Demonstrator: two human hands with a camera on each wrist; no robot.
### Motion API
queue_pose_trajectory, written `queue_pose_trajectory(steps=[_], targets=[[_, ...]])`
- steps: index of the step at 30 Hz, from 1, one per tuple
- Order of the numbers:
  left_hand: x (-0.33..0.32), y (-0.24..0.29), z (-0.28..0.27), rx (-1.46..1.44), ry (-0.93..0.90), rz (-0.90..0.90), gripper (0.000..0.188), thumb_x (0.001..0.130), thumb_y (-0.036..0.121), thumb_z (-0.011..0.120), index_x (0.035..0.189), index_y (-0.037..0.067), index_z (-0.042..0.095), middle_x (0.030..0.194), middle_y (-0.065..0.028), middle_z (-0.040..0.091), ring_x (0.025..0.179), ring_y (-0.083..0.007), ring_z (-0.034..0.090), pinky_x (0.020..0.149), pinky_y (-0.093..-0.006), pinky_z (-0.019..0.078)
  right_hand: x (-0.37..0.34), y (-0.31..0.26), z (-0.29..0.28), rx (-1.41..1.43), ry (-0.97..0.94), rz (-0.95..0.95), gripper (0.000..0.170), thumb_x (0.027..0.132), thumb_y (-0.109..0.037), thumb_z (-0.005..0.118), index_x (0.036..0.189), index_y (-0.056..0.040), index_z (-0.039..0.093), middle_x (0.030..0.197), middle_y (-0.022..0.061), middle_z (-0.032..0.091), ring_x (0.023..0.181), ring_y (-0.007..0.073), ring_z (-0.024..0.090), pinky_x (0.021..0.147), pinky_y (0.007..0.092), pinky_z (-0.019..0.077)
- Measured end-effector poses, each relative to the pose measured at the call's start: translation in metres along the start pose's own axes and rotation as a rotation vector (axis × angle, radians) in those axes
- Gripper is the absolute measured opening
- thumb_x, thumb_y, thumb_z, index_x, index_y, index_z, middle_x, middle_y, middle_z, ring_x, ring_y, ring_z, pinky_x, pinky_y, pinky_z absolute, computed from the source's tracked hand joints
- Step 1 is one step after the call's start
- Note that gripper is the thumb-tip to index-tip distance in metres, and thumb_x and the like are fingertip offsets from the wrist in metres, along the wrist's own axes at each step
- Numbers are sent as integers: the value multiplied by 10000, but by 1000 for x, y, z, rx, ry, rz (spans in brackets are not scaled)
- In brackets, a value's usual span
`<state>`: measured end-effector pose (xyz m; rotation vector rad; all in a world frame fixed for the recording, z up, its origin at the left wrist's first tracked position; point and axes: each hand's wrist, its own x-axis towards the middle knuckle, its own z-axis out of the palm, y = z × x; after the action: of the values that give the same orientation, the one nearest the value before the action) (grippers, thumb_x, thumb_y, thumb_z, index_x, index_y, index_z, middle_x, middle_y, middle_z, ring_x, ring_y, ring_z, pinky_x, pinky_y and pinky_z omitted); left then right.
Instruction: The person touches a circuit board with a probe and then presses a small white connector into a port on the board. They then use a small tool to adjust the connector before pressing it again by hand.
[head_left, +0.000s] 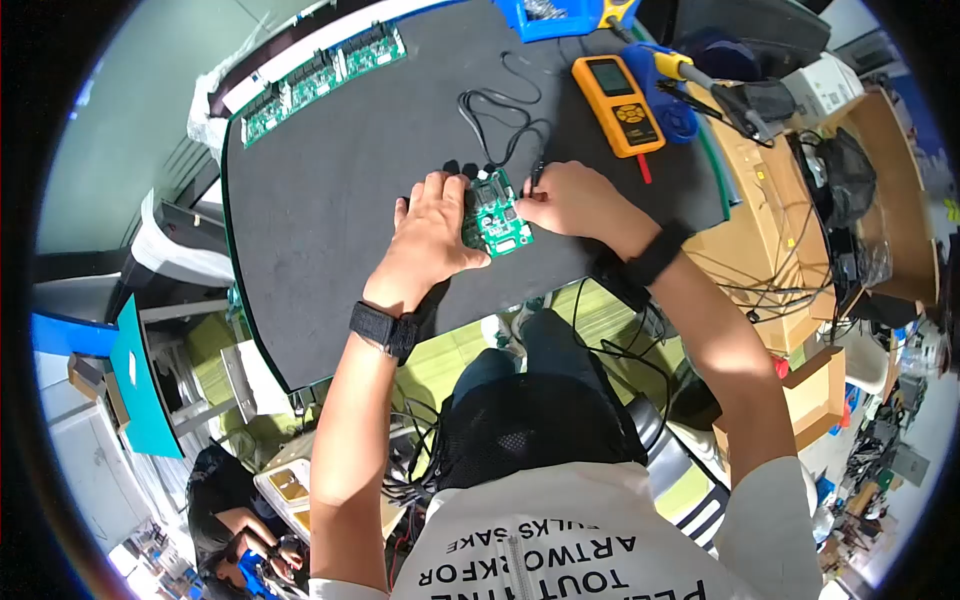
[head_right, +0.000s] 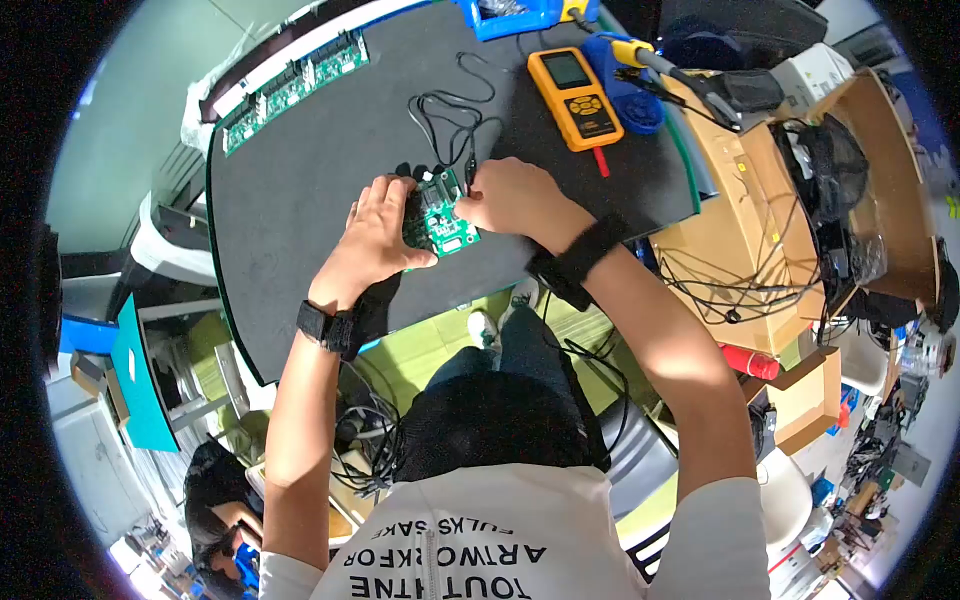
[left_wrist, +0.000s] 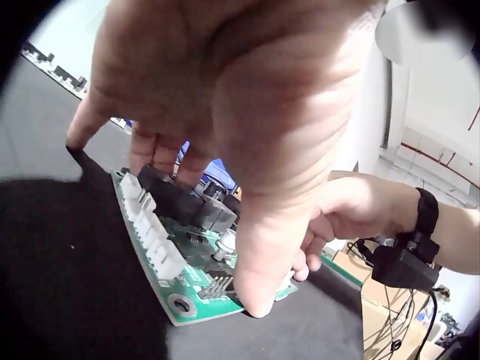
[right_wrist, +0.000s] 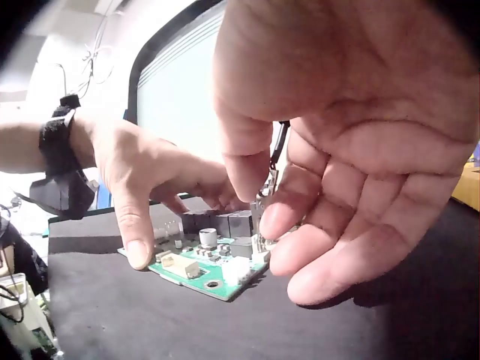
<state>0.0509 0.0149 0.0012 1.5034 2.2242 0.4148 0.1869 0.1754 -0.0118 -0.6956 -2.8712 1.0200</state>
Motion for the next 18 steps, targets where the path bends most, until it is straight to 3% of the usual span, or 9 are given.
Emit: queue_pose_trajectory(steps=[1, 3, 16, 18], targets=[[1, 2, 0, 10, 16, 19, 831, 567, 202, 836, 1271, 51, 420, 1226, -123, 450, 1215, -319, 423, 1039, -577, 300, 1, 0, -1, -9, 26, -4, 320, 739, -332, 636, 692, -15, 649, 600, 183, 585, 615, 378, 601, 557, 430, 467], [2, 1, -3, 6, -41, -24, 846, 551, 228, 848, 1267, 46, 435, 1216, -123, 454, 1205, -319, 427, 1034, -573, 302, 5, -5, -3, -30, -67, 110, 346, 679, -357, 614, 712, -17, 671, 710, 218, 634, 751, 402, 636, 701, 462, 519], [10, -4, 1, 65, -87, -63, 962, 491, 312, 874, 1306, 61, 429, 1265, -122, 446, 1255, -328, 398, 1015, -606, 319, 11, -4, 6, -1, 27, 13, 326, 664, -265, 658, 725, 54, 634, 785, 272, 628, 794, 429, 622, 715, 459, 509], [11, -2, 0, 70, -83, -63, 963, 489, 313, 876, 1305, 62, 430, 1264, -120, 447, 1253, -325, 399, 1016, -602, 321, 11, 0, 9, 40, 80, -81, 332, 653, -260, 660, 715, 63, 622, 759, 273, 619, 770, 438, 612, 698, 461, 503]])
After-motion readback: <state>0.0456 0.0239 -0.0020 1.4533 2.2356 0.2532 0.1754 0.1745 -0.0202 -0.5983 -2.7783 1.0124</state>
